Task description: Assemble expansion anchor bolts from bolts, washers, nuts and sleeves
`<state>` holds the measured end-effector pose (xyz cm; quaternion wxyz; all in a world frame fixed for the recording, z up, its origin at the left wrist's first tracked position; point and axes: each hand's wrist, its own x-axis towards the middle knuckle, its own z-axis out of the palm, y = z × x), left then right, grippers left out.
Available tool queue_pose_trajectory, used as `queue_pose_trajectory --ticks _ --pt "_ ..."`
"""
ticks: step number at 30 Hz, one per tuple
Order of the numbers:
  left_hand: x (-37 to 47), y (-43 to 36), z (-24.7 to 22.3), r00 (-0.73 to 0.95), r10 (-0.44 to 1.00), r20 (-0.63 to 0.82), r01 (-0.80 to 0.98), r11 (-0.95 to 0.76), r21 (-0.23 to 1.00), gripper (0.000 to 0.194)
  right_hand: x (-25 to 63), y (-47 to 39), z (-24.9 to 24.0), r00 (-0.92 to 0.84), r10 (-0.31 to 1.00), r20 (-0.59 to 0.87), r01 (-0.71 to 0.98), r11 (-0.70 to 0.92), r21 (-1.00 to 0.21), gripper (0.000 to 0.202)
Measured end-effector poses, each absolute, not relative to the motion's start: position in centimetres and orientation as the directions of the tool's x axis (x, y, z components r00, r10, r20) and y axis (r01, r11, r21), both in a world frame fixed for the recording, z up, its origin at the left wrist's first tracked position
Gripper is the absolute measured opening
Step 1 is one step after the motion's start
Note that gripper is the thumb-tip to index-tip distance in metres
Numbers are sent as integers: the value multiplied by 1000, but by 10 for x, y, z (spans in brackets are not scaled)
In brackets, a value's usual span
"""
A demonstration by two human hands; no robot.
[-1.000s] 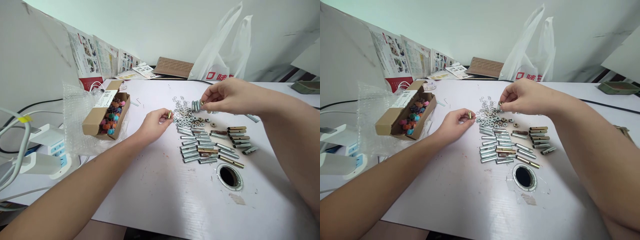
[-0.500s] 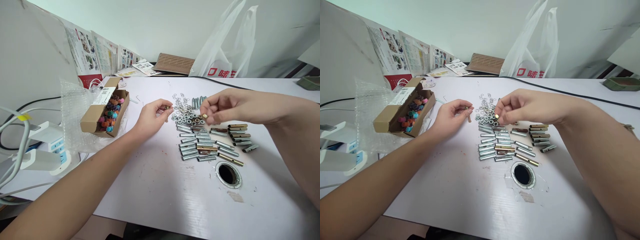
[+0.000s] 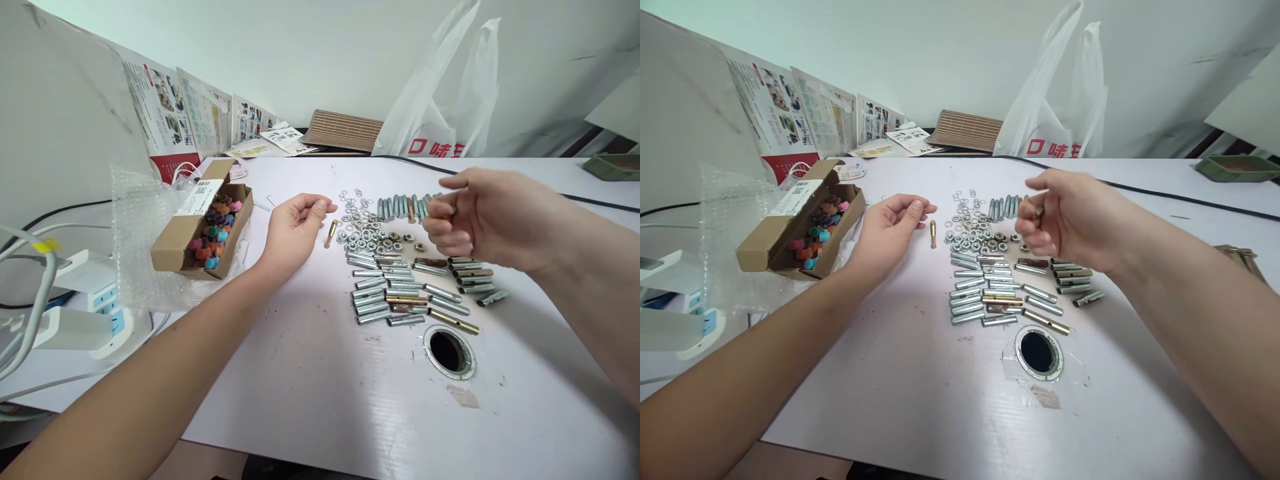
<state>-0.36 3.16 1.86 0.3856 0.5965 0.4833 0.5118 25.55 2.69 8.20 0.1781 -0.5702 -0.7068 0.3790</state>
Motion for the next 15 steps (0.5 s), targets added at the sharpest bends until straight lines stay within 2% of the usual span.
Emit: queue_pose_trajectory --ticks 3,6,8,11,13,15 --pt "-7 33 18 -34 973 229 224 -216 950 16 267 4 65 -402 821 -405 695 -14 -719 50" --pt "-14 32 18 43 974 222 434 -218 874 20 277 -16 47 -462 718 -521 815 111 -569 46" --pt "-19 29 18 222 957 188 577 -285 766 26 277 -22 41 -445 738 -507 852 174 -494 40" --pt "-23 26 16 504 858 99 650 -453 610 31 269 -23 41 -400 815 -419 890 236 -391 31" --pt "-23 26 14 608 791 66 645 -541 541 31 263 -22 44 -407 824 -394 892 266 -365 28" --pt "-23 27 11 653 756 49 642 -586 493 29 261 -21 44 -438 804 -403 876 281 -392 28"
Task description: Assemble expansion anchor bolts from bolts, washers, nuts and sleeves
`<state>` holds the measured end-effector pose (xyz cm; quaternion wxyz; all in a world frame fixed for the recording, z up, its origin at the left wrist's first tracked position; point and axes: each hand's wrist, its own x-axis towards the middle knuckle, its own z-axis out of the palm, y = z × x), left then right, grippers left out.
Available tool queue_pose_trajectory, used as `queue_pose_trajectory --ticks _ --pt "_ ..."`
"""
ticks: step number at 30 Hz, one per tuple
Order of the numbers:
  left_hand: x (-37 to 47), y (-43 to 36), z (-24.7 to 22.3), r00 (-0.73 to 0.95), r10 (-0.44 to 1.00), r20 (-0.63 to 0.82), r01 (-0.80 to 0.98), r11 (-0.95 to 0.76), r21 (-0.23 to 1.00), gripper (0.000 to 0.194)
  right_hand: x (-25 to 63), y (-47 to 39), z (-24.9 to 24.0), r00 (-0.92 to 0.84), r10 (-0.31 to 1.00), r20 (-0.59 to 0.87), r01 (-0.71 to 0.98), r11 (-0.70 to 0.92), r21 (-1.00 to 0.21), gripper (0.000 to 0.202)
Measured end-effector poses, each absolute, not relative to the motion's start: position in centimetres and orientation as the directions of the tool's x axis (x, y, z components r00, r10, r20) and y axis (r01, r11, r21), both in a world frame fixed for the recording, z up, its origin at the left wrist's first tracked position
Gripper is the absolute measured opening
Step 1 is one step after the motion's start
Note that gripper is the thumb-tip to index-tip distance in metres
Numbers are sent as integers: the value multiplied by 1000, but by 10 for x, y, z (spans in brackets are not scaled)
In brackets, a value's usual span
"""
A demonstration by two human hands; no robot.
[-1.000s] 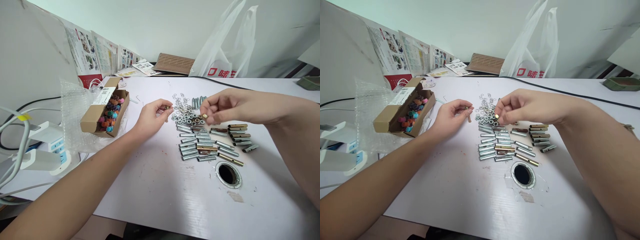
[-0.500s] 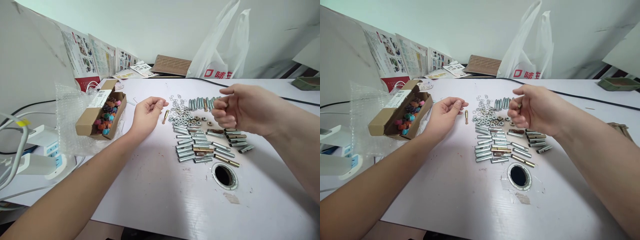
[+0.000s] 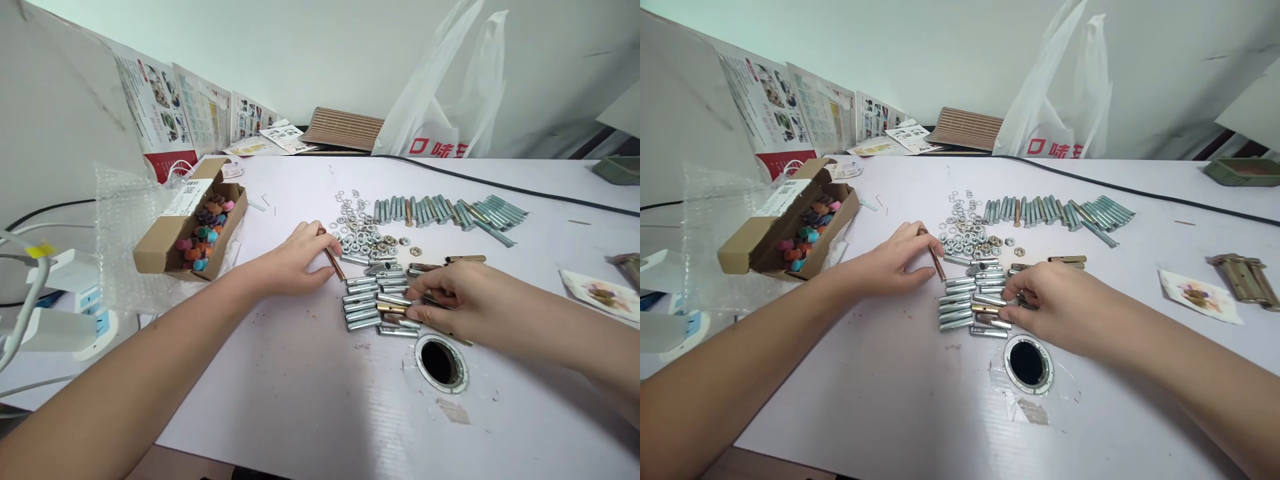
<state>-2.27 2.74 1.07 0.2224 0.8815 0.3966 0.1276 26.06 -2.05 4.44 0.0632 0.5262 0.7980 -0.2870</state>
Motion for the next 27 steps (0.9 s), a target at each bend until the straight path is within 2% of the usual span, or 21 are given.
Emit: queue_pose_trajectory --ticks 4,9,14,18,21,24,27 --pt "-22 30 6 680 732 33 637 -613 467 23 263 -21 38 -460 776 -431 868 290 -404 32" --pt "-27 31 5 694 719 27 601 -600 529 22 268 -20 33 -439 761 -477 886 279 -370 35" --pt "-27 27 8 578 812 88 543 -462 701 36 274 -18 47 -448 744 -496 841 163 -517 28" --pt "-20 20 15 455 886 87 413 -297 861 41 274 -20 63 -373 847 -379 805 93 -586 33" --pt "-15 16 13 489 870 64 337 -256 906 39 268 -22 69 -263 937 -229 764 58 -642 41" --pt "-12 14 6 559 829 34 369 -285 885 30 256 -20 77 -212 972 -98 749 97 -656 51" --pt "-12 12 1 550 830 94 474 -403 783 21 236 -9 90 -220 975 -44 762 143 -632 55"
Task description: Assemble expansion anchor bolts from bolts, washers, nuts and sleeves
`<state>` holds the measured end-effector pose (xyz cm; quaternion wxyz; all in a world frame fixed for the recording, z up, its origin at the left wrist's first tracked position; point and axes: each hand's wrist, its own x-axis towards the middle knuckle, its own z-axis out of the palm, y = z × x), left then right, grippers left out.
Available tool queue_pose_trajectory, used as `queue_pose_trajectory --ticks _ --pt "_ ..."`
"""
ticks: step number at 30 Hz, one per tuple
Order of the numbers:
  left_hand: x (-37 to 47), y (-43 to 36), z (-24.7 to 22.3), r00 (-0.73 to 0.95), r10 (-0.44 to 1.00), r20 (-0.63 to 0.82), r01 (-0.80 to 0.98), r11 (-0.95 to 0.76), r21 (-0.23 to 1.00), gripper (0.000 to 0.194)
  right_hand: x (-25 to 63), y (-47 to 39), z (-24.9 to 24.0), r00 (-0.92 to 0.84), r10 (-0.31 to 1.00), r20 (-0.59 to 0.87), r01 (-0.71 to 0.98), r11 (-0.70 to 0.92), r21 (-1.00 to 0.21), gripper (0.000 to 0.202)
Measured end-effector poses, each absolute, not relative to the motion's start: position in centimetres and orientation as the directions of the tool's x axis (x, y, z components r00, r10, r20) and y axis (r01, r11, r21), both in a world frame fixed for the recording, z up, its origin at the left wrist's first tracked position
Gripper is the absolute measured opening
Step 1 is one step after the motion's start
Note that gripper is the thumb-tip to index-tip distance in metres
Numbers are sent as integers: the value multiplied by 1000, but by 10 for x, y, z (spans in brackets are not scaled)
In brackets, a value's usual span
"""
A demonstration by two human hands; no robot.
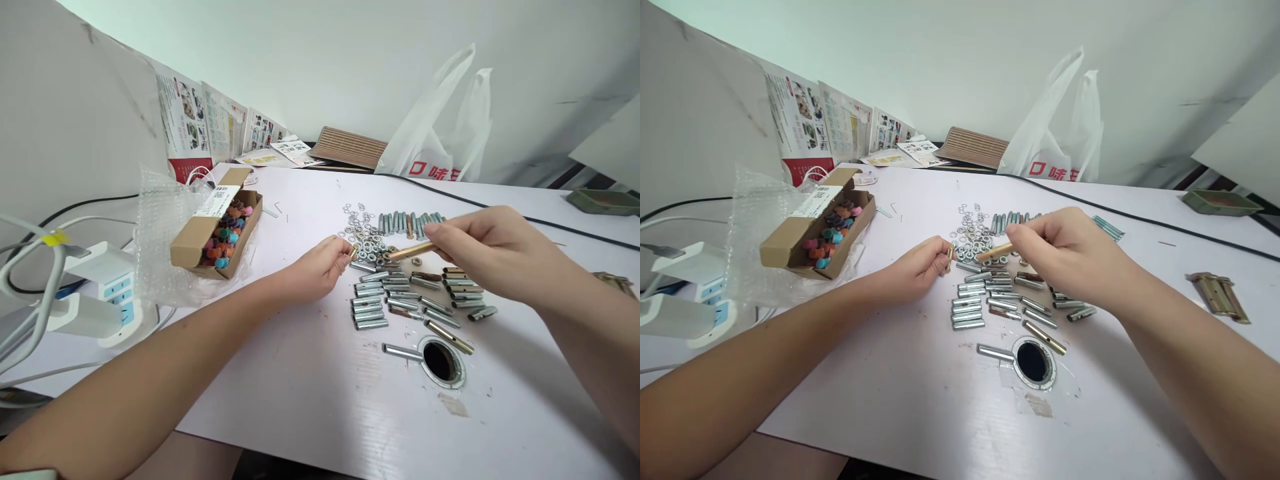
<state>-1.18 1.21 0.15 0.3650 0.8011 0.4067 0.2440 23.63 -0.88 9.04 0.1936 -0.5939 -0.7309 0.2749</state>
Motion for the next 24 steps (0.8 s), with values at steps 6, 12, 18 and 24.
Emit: queue_pose_trajectory --ticks 6,12,18,24 --pt "-12 10 3 484 868 109 586 -414 696 18 194 26 106 -384 923 -14 784 318 -534 51" --pt "-10 13 0 481 873 83 619 -405 672 16 176 35 93 -429 902 -46 804 358 -474 48" --pt "-11 15 -3 495 863 99 605 -424 673 15 177 29 97 -418 908 32 810 389 -440 45" --pt "-12 16 -4 504 858 100 601 -431 673 14 181 28 101 -381 921 79 823 377 -425 47"
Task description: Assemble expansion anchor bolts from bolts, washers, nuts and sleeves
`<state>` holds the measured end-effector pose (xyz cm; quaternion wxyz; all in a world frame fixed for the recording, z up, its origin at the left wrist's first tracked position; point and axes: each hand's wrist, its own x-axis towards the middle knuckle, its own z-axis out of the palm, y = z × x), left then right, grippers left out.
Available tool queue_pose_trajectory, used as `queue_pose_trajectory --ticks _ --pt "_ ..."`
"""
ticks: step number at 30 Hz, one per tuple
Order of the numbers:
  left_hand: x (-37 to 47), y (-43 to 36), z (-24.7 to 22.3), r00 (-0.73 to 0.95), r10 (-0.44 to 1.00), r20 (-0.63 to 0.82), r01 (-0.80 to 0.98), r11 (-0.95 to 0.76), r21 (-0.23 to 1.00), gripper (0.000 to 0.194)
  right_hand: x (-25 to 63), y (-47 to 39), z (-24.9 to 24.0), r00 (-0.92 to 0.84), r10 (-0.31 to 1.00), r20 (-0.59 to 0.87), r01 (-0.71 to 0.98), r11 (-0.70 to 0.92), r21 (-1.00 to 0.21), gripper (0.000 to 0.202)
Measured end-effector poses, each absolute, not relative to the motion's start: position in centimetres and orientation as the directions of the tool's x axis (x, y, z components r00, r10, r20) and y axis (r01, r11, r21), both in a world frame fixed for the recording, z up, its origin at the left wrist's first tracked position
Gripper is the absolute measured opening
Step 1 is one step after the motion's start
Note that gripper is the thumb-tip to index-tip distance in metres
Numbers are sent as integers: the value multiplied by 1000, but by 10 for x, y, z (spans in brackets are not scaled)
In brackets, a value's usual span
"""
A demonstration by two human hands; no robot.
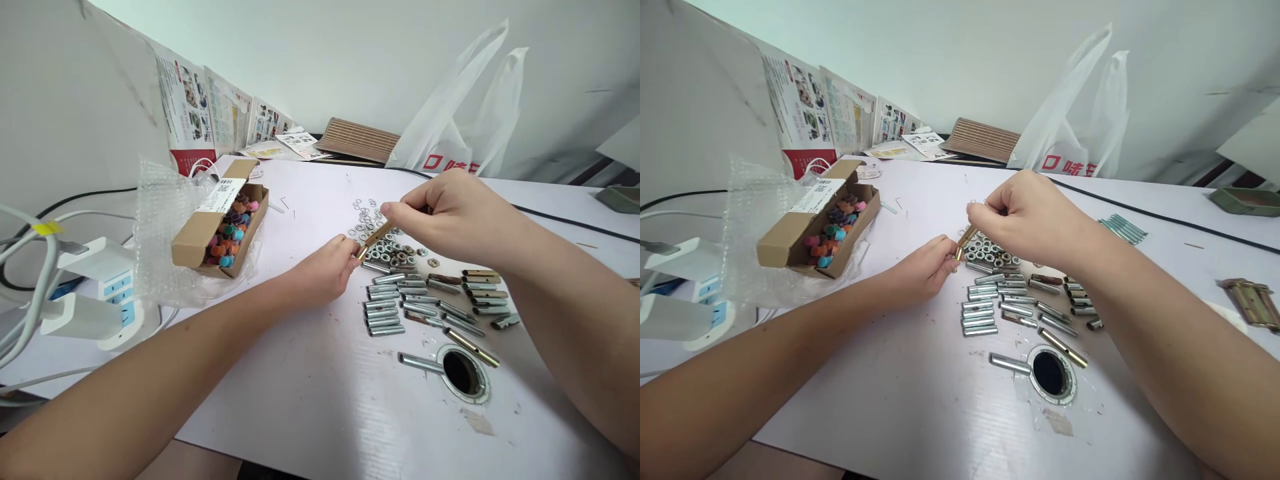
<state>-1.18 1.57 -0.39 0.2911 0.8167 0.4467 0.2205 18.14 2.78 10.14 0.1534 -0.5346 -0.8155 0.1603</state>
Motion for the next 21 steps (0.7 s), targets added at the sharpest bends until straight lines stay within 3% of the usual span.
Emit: queue_pose_trajectory --ticks 13,15,18,21 --pt "-15 16 0 544 836 65 632 -460 623 11 179 21 91 -442 897 -11 822 400 -406 58" --pt "-18 17 0 543 837 72 626 -460 630 13 185 10 91 -486 866 -121 825 409 -390 58" --pt "-21 20 -1 540 838 76 629 -462 625 14 193 -9 79 -606 713 -353 793 506 -338 50" --pt "-22 22 0 527 848 60 666 -456 590 17 194 -17 61 -659 625 -418 745 620 -247 38"
